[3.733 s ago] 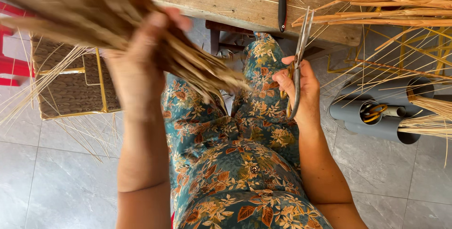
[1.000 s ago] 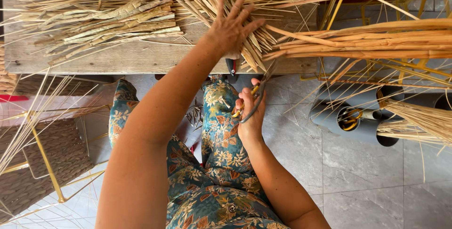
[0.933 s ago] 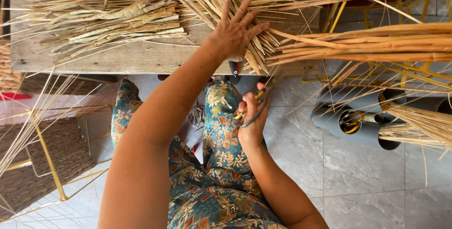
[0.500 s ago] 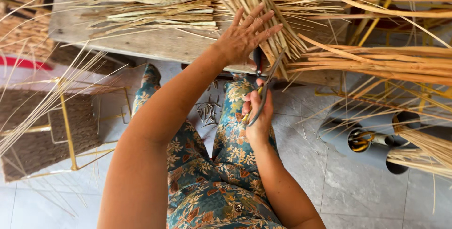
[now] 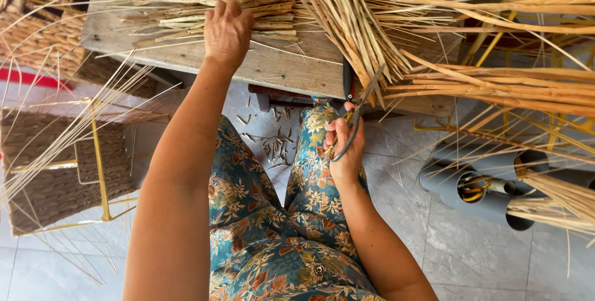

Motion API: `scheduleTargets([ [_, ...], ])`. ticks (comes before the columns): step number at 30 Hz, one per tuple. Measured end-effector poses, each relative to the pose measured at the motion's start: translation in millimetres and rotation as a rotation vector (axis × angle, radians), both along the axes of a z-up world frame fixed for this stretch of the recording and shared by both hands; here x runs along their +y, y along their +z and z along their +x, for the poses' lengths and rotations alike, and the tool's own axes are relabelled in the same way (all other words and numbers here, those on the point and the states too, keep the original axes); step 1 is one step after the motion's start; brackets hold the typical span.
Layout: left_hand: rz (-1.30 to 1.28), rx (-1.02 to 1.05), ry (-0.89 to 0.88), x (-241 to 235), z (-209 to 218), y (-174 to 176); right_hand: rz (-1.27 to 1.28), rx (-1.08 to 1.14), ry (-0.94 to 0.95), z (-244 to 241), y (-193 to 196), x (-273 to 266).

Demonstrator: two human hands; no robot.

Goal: The person sits on a low stool and uses shears to trim bundles of dried plant stalks held in the left hand. Trimmed pieces are placed on a wooden workbench. The person repeatedly picks up stalks, trims them, and sets them down.

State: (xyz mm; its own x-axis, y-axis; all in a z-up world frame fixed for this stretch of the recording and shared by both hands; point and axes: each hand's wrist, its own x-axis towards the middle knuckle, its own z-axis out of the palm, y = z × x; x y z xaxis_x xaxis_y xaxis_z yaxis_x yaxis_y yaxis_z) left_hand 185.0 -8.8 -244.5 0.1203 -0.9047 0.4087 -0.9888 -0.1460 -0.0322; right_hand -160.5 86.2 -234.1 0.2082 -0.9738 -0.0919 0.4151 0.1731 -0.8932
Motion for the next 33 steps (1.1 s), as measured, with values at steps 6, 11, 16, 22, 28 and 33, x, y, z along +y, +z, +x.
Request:
scheduleTargets([
  [6, -0.228, 0.078, -0.154, 17, -11, 56, -0.018, 0.047, -0.001, -4, -2, 1],
  [11, -0.369, 0.276, -0.304, 63, -50, 133, -0.088, 0.019, -0.032, -2, 3, 10],
  [16, -0.19, 0.596, -0.284, 138, -129, 177, -0.035, 0.055, -0.02, -5, 42, 44],
  [22, 0.065, 0.877, -0.256, 215, -202, 186, -0.278, -0.009, 0.043, -20, 102, 73],
  [28, -0.022, 0.864, -0.378, 268, -226, 208, -0.248, 0.049, 0.06, -26, 136, 93],
  [33, -0.102, 0.852, -0.551, 293, -240, 234, -0.172, 0.029, 0.066, -28, 151, 100],
])
